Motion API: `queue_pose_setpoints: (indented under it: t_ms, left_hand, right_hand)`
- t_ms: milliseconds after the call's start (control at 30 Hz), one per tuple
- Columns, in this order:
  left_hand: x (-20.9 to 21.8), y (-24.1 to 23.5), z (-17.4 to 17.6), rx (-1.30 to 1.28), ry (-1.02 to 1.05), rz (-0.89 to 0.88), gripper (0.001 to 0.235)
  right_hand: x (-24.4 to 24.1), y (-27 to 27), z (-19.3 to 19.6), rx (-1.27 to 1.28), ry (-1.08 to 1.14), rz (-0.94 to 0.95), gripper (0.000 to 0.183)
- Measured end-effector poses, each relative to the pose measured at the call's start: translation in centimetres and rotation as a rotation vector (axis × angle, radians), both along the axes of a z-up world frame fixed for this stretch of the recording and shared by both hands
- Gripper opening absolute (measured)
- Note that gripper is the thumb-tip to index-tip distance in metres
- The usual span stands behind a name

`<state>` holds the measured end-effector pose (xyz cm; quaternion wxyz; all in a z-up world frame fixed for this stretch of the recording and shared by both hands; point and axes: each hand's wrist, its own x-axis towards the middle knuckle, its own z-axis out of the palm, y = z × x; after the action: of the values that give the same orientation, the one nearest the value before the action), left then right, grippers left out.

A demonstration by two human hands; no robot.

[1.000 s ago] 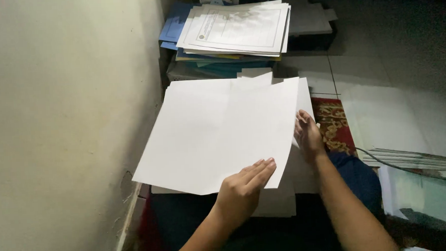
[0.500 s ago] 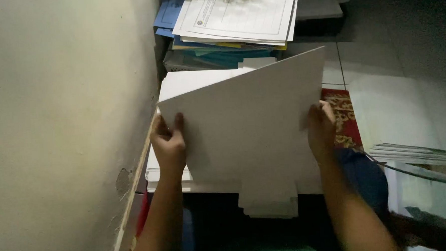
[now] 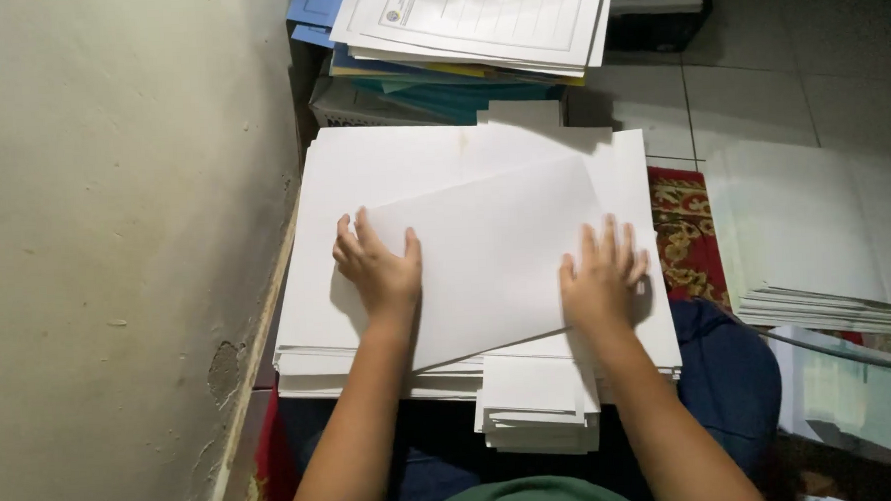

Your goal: Manually folding large white paper sheets one by one from a stack while sitting on the floor.

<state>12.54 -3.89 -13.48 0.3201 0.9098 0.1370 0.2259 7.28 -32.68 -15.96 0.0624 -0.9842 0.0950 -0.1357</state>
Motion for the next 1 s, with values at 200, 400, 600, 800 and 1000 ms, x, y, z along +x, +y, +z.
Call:
queue_pose_setpoints:
  t_ms: [200,400,600,800,1000]
  left_hand:
    - [-0.3,-1.2,-0.7,0.478,-0.105,-0.197,0.048]
    - [-1.3,-1.3,3.3,0.324,0.251,-0.428,0.059]
    - [-1.6,-1.6,4.6,0.262,0.321,-0.379,0.073]
    - [-1.7,-1.6,4.2,0.316,0.321,-0.335,0.081]
    - [-1.8,-1.5,4.5,0.291,0.332,-0.358,0.086]
  right_hand:
    - [1.5,11.8,2.1,-0.02,0.226,0.67,0.065]
    - [8.9,8.0,-0.2,0.0,0.136,0.538,0.072]
    - [7.4,0.2,3.0,-0.033,0.185,0.277,0.077]
    - [-0.8,-2.6,3.9,-0.1,0.262,0.288,0.074]
    - [1.9,-3.6,3.8,-0.144,0.299,0.327,0.077]
